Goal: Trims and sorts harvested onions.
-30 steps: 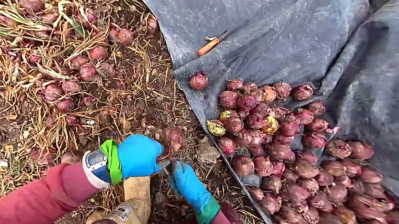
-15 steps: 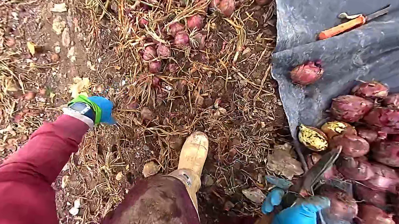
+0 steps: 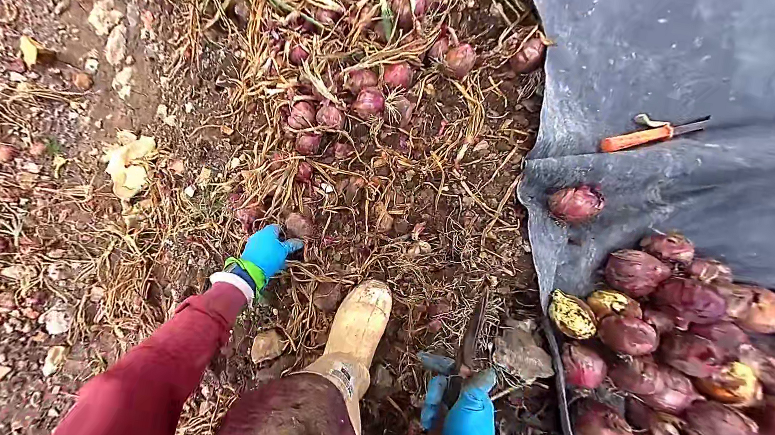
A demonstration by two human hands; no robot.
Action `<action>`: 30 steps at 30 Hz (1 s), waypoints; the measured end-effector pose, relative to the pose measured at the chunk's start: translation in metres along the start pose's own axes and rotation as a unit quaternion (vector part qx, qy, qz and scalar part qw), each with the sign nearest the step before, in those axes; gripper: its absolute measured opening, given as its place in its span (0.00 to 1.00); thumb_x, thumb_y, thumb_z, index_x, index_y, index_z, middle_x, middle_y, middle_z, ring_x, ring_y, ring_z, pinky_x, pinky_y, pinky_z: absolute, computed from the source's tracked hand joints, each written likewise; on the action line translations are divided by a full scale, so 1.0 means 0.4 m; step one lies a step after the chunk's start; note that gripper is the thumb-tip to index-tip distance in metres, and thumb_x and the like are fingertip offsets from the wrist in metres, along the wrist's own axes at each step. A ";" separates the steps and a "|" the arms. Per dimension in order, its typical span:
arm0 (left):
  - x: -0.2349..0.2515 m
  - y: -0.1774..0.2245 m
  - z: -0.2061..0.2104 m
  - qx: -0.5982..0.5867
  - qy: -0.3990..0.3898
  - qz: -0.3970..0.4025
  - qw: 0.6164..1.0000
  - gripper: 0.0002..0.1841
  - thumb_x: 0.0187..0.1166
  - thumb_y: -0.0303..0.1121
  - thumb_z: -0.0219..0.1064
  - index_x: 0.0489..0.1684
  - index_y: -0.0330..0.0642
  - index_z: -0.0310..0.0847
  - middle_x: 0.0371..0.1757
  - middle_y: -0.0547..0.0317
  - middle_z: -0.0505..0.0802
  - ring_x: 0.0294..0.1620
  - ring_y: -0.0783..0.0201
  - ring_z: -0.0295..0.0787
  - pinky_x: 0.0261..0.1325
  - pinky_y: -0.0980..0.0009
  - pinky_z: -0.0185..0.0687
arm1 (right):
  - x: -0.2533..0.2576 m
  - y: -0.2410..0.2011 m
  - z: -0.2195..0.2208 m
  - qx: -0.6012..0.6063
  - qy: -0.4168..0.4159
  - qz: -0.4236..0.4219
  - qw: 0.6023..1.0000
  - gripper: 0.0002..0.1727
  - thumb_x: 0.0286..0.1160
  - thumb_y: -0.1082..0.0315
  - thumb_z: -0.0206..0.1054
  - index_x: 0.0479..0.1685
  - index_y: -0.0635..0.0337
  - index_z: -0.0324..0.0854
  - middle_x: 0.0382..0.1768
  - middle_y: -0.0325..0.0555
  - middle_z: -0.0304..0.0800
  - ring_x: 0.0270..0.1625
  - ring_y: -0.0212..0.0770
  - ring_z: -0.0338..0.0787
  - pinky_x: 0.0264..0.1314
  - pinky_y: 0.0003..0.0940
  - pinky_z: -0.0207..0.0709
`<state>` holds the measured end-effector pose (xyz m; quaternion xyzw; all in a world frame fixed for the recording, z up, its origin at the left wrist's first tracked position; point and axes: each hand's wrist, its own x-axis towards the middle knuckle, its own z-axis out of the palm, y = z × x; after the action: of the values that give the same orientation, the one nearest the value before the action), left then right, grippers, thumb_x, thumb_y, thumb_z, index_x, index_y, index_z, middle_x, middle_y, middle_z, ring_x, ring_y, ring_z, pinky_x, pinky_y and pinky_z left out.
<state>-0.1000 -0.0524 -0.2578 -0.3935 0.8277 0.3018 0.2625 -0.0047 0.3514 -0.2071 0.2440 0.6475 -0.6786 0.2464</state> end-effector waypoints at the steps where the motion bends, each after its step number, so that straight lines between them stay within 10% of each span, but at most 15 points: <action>1: -0.045 0.042 -0.025 0.020 -0.019 0.046 0.999 0.29 0.78 0.56 0.73 0.65 0.42 0.83 0.51 0.42 0.94 0.45 0.43 0.95 0.54 0.37 0.90 | 0.001 0.017 0.011 0.015 -0.014 0.027 0.999 0.57 0.80 0.27 0.14 0.56 0.64 0.83 0.16 0.48 0.82 0.11 0.44 0.80 0.11 0.42 0.80; 4: -0.206 0.180 -0.055 0.007 -0.072 0.190 0.979 0.25 0.73 0.53 0.80 0.61 0.46 0.86 0.44 0.50 0.96 0.37 0.53 0.94 0.44 0.45 0.91 | 0.020 0.055 0.062 0.033 -0.111 0.087 0.989 0.56 0.82 0.28 0.17 0.60 0.64 0.84 0.18 0.48 0.82 0.14 0.43 0.80 0.15 0.40 0.80; 8: -0.294 0.326 0.009 0.073 -0.196 0.333 0.919 0.26 0.55 0.57 0.88 0.48 0.55 0.92 0.39 0.68 0.97 0.42 0.69 0.95 0.51 0.54 0.94 | 0.060 -0.028 0.123 0.050 -0.178 -0.033 0.982 0.54 0.67 0.15 0.46 0.48 0.62 0.87 0.18 0.44 0.83 0.15 0.40 0.81 0.18 0.37 0.81; 12: -0.311 0.433 0.049 0.207 -0.357 0.351 0.840 0.27 0.62 0.66 0.80 0.43 0.54 0.92 0.36 0.67 0.95 0.40 0.69 0.93 0.50 0.57 0.91 | 0.118 -0.136 0.091 -0.042 -0.068 -0.071 0.994 0.50 0.72 0.16 0.33 0.36 0.55 0.82 0.17 0.43 0.82 0.15 0.39 0.81 0.17 0.37 0.80; 19: -0.330 0.598 0.066 0.284 -0.228 0.408 0.837 0.31 0.64 0.70 0.76 0.50 0.53 0.92 0.44 0.61 0.96 0.48 0.60 0.94 0.56 0.47 0.89 | 0.140 -0.097 -0.029 0.000 -0.056 -0.024 0.998 0.54 0.74 0.18 0.28 0.43 0.59 0.86 0.13 0.45 0.79 0.11 0.41 0.77 0.12 0.38 0.77; 24: -0.531 0.664 0.144 0.463 -0.357 0.527 0.617 0.15 0.88 0.46 0.62 0.46 0.45 0.89 0.45 0.50 0.94 0.50 0.46 0.92 0.49 0.37 0.85 | 0.033 -0.105 -0.109 -0.054 -0.071 -0.090 0.992 0.55 0.59 0.09 0.36 0.33 0.54 0.83 0.14 0.41 0.80 0.11 0.40 0.78 0.12 0.38 0.76; 27: -0.503 0.710 0.089 0.354 -0.269 0.543 0.713 0.15 0.88 0.44 0.62 0.58 0.49 0.90 0.54 0.54 0.95 0.57 0.51 0.92 0.58 0.39 0.86 | -0.037 -0.171 -0.150 0.195 -0.080 -0.265 0.941 0.49 0.84 0.28 0.26 0.47 0.69 0.74 0.16 0.44 0.82 0.13 0.37 0.83 0.15 0.33 0.81; 28: -0.463 0.685 0.039 0.293 -0.227 0.523 0.768 0.16 0.89 0.46 0.62 0.62 0.50 0.90 0.56 0.55 0.96 0.59 0.53 0.93 0.62 0.40 0.85 | -0.117 -0.297 -0.055 0.198 0.121 -0.161 0.959 0.46 0.82 0.34 0.08 0.31 0.57 0.68 0.05 0.36 0.69 0.05 0.34 0.72 0.08 0.29 0.74; 30: -0.392 0.518 -0.049 0.185 -0.156 0.451 0.859 0.20 0.88 0.52 0.63 0.60 0.48 0.91 0.52 0.53 0.97 0.56 0.54 0.94 0.63 0.43 0.86 | -0.201 -0.431 0.031 0.173 0.304 -0.032 0.936 0.39 0.87 0.48 0.04 0.28 0.55 0.62 0.02 0.33 0.59 0.03 0.33 0.65 0.07 0.28 0.71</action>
<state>-0.1852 0.1163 -0.0784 0.1308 0.9035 0.2857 0.2916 -0.0560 0.3475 -0.0236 0.4564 0.5717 -0.6811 -0.0298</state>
